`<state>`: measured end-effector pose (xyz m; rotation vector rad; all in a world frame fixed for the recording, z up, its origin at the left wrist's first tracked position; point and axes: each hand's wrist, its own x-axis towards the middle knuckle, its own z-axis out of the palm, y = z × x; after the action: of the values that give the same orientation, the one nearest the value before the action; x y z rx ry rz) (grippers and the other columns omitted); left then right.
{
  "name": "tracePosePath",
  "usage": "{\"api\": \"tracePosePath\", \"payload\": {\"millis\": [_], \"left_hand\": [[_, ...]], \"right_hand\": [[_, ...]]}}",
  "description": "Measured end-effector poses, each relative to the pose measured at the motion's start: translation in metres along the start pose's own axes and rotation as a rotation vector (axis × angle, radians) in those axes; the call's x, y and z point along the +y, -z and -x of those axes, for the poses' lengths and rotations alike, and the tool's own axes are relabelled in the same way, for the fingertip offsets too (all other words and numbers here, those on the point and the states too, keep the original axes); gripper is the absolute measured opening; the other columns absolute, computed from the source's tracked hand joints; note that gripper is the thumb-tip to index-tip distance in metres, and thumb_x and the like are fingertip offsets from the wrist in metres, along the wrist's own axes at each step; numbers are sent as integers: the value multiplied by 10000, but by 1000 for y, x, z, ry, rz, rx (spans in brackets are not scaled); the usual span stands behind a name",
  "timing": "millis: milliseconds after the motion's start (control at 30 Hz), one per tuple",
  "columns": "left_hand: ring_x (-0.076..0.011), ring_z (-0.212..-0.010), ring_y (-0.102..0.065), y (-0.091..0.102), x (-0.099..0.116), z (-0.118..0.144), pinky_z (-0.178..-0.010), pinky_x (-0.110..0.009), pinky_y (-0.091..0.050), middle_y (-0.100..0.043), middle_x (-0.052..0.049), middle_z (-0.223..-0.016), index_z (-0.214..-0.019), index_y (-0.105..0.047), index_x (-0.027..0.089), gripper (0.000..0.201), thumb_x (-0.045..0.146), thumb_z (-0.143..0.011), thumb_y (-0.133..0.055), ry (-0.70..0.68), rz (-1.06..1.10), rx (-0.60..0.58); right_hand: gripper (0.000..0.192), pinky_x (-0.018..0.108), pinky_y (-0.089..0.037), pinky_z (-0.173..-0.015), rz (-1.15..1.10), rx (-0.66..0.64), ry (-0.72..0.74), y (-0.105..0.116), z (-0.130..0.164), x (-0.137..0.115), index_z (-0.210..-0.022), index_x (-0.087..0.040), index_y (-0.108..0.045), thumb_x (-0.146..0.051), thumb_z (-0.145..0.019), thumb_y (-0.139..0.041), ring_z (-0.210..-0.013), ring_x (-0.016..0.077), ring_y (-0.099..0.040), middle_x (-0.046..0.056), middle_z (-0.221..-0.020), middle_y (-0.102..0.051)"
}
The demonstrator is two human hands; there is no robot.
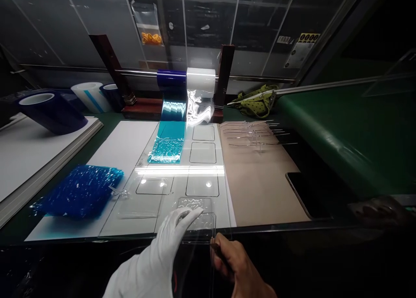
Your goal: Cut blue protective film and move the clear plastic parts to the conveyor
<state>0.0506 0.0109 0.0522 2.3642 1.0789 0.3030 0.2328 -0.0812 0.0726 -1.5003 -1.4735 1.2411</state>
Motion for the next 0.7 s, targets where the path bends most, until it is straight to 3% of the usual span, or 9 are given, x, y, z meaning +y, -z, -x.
{"api": "tracePosePath", "payload": {"millis": [167, 467, 567, 633, 700], "left_hand": [[-215, -1049, -574, -5, 1, 0, -944, -409, -490, -581, -39, -1133, -1377, -396, 357, 570, 121, -858, -379, -40, -52, 36], [-214, -1147, -532, -15, 4, -4, -1015, -412, -436, -552, -55, -1207, -1403, -356, 357, 601, 71, -876, -322, -75, -72, 59], [-201, -1147, -533, -12, 7, -5, -1015, -390, -430, -550, -44, -1215, -1407, -341, 362, 618, 49, -879, -267, -80, -83, 55], [-213, -1151, -526, -4, 11, -5, -1010, -402, -427, -533, -44, -1229, -1429, -278, 377, 624, 77, -882, -289, -101, -106, 80], [-270, -1170, -497, 7, 17, -4, -1011, -462, -410, -488, -72, -1260, -1460, -177, 363, 672, 207, -860, -436, -111, -136, 129]], "right_hand": [[685, 209, -191, -385, -32, -2, 140, -4, -6, 15, -632, -220, -388, -829, -465, -654, -458, 54, -293, -87, -549, -358], [710, 221, -221, -397, -140, 49, 184, -4, 0, 12, -634, -222, -375, -925, -561, -437, -456, 69, -294, -59, -551, -354], [706, 228, -220, -411, -132, 77, 189, -7, 1, 19, -631, -221, -372, -919, -561, -454, -471, 74, -301, -52, -563, -362], [694, 233, -202, -404, -170, 141, 267, -8, 5, 25, -607, -223, -351, -912, -592, -431, -455, 74, -281, -55, -538, -339], [670, 242, -196, -403, -238, 317, 375, -3, 10, 30, -592, -230, -307, -894, -649, -384, -435, 80, -252, -68, -505, -273]]}}
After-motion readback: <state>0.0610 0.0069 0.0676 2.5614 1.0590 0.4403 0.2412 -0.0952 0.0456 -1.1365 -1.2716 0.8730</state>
